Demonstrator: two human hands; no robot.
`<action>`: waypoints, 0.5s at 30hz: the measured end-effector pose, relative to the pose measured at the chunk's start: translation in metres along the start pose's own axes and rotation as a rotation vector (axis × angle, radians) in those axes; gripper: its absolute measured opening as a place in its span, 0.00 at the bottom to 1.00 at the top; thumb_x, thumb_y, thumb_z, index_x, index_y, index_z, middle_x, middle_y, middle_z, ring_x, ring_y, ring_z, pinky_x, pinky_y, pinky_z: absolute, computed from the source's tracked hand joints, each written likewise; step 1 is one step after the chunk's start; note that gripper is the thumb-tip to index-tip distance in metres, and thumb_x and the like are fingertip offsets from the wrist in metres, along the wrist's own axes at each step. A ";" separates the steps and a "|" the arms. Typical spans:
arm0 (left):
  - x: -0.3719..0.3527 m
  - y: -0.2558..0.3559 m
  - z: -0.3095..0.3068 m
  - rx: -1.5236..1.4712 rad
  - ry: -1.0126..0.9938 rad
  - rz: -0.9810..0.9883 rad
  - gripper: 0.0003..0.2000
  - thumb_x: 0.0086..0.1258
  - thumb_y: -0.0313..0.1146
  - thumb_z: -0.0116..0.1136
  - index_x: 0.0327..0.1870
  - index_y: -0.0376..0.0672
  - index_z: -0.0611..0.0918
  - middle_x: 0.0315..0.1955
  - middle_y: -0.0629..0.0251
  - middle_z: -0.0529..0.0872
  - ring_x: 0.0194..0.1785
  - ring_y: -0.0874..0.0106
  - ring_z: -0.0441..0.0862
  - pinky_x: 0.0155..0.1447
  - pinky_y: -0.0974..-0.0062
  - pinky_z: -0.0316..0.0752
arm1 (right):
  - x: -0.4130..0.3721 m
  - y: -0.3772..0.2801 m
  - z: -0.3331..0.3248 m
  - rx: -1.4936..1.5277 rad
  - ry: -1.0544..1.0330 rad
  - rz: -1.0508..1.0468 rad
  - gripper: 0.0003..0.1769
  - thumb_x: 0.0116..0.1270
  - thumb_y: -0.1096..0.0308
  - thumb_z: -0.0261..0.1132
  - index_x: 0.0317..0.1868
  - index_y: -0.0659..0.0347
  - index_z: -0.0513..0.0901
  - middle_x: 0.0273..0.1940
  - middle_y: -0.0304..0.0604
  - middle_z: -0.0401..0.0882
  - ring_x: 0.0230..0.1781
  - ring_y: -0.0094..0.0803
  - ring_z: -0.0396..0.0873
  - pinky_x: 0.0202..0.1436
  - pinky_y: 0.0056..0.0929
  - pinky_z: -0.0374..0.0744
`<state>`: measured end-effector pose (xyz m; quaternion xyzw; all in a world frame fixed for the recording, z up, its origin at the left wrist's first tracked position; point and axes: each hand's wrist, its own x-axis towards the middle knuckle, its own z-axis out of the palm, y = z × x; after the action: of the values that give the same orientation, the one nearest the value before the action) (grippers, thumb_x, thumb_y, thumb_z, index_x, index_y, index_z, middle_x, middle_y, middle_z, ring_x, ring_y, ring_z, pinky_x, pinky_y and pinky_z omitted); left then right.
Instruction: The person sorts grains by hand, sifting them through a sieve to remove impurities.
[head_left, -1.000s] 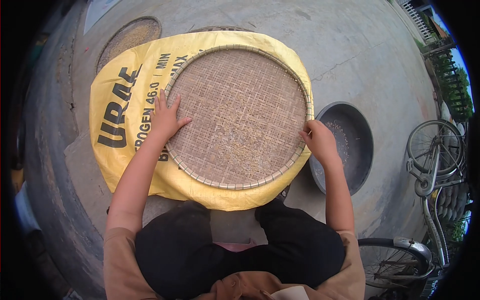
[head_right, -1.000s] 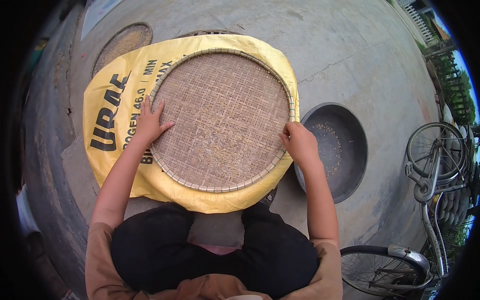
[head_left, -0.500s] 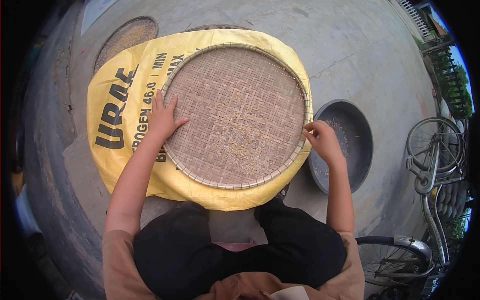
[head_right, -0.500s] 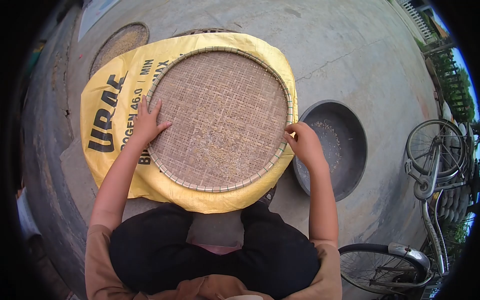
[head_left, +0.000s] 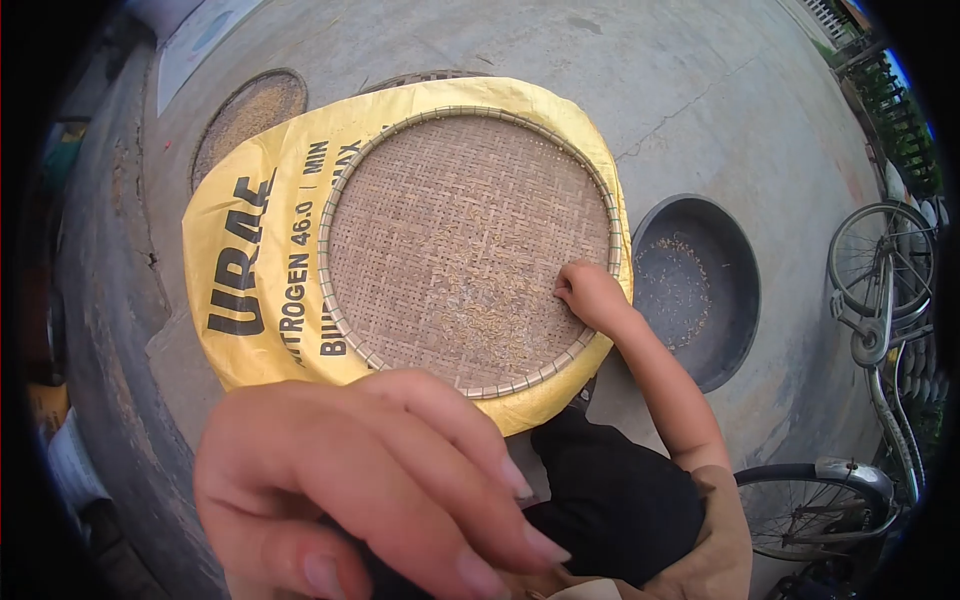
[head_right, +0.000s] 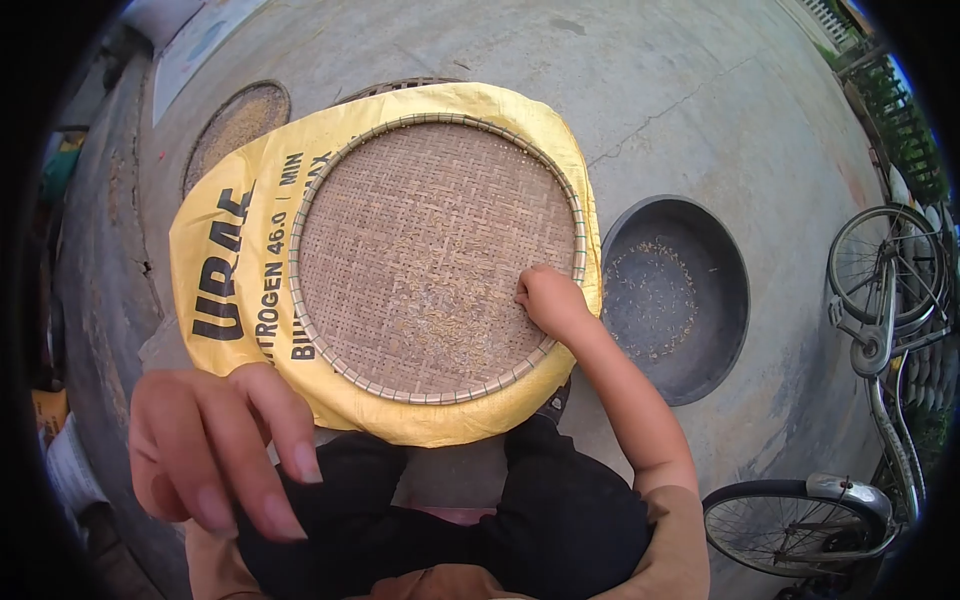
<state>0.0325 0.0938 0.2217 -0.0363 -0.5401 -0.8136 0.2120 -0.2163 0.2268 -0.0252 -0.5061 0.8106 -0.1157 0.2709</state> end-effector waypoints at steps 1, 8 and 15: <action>0.004 0.012 0.015 -0.004 -0.004 -0.005 0.11 0.71 0.35 0.52 0.27 0.42 0.74 0.26 0.62 0.82 0.33 0.66 0.76 0.43 0.71 0.72 | -0.002 -0.001 0.000 -0.010 0.019 0.003 0.06 0.57 0.69 0.65 0.32 0.62 0.79 0.36 0.47 0.78 0.40 0.45 0.78 0.44 0.39 0.75; 0.015 0.006 0.102 -0.287 0.687 0.182 0.06 0.71 0.42 0.50 0.35 0.55 0.76 0.23 0.72 0.77 0.27 0.66 0.71 0.29 0.74 0.70 | -0.017 -0.001 -0.018 0.068 0.160 0.016 0.06 0.59 0.70 0.64 0.32 0.64 0.78 0.35 0.49 0.77 0.37 0.47 0.78 0.42 0.39 0.76; 0.011 -0.004 0.093 -0.504 0.769 0.336 0.05 0.71 0.42 0.48 0.41 0.61 0.78 0.24 0.78 0.76 0.27 0.66 0.69 0.27 0.75 0.70 | -0.014 0.006 -0.014 0.063 0.207 0.001 0.06 0.58 0.69 0.65 0.32 0.62 0.78 0.35 0.47 0.77 0.36 0.46 0.78 0.40 0.39 0.76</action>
<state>0.0045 0.1753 0.2598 0.1299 -0.1956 -0.8280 0.5092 -0.2238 0.2410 -0.0115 -0.4821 0.8306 -0.1927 0.2016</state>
